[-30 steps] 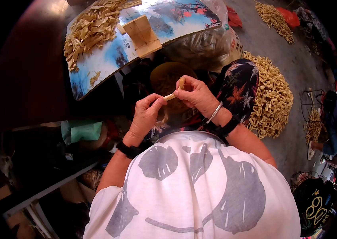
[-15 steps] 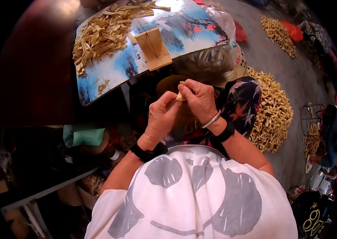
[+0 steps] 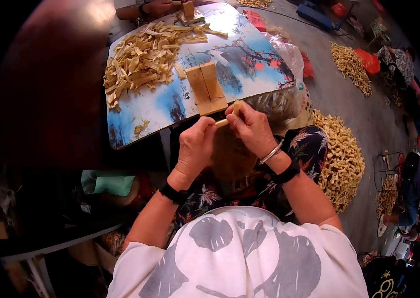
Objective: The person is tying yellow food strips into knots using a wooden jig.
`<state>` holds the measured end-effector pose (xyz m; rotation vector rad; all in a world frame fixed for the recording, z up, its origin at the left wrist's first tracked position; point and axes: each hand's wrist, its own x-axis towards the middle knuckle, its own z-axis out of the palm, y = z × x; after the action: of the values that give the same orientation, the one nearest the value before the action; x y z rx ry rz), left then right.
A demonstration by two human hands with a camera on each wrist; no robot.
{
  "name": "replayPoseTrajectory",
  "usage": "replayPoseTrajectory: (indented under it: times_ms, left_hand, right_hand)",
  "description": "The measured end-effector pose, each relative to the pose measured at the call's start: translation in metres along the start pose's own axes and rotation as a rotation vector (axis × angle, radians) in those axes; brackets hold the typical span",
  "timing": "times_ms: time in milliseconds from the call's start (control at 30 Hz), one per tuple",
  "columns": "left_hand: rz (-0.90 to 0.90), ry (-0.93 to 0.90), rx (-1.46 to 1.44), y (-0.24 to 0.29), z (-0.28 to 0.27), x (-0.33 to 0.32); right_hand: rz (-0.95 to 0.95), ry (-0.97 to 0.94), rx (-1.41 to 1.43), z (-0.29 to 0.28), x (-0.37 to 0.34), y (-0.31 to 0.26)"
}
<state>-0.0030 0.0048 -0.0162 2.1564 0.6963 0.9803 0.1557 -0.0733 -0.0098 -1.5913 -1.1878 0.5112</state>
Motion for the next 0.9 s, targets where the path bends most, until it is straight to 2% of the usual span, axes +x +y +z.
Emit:
replayPoseTrajectory:
  times_ms: [67, 167, 267, 400, 500, 600, 633, 733, 767, 867, 900]
  left_hand:
    - [0.138, 0.054, 0.125, -0.012, -0.016, 0.037]
    - [0.14, 0.073, 0.177, -0.034, -0.022, 0.068]
    - [-0.02, 0.06, 0.148, -0.048, -0.02, 0.088]
    - [-0.099, 0.068, 0.057, -0.069, -0.008, 0.098]
    - [-0.144, 0.168, 0.074, -0.086, 0.003, 0.096]
    - [-0.262, 0.113, -0.058, -0.079, -0.006, 0.092]
    - [-0.38, 0.049, -0.133, -0.07, -0.015, 0.089]
    - [-0.587, -0.059, -0.777, -0.063, -0.03, 0.065]
    - [-0.541, -0.1, -0.846, -0.059, -0.032, 0.055]
    - [-0.551, -0.045, -0.855, -0.029, -0.017, 0.019]
    - [-0.556, -0.053, -0.876, -0.022, -0.013, 0.008]
  right_hand:
    - [0.036, -0.062, 0.072, -0.005, 0.032, -0.023]
    - [-0.01, -0.019, 0.117, 0.005, 0.067, -0.014]
    - [-0.213, 0.155, -0.119, 0.017, 0.093, 0.005]
    - [-0.258, 0.195, -0.35, 0.031, 0.111, 0.038]
    - [-0.161, 0.127, -0.582, 0.035, 0.103, 0.035]
    - [-0.176, 0.145, -0.512, 0.028, 0.099, 0.037]
    - [-0.081, 0.084, -0.448, 0.021, 0.097, 0.036]
    - [-0.131, 0.012, -0.201, -0.003, 0.068, 0.027]
    - [-0.109, -0.02, -0.204, -0.008, 0.056, 0.029]
    - [0.038, -0.088, -0.164, -0.018, 0.013, 0.014]
    - [0.082, -0.056, -0.14, -0.016, 0.001, 0.011]
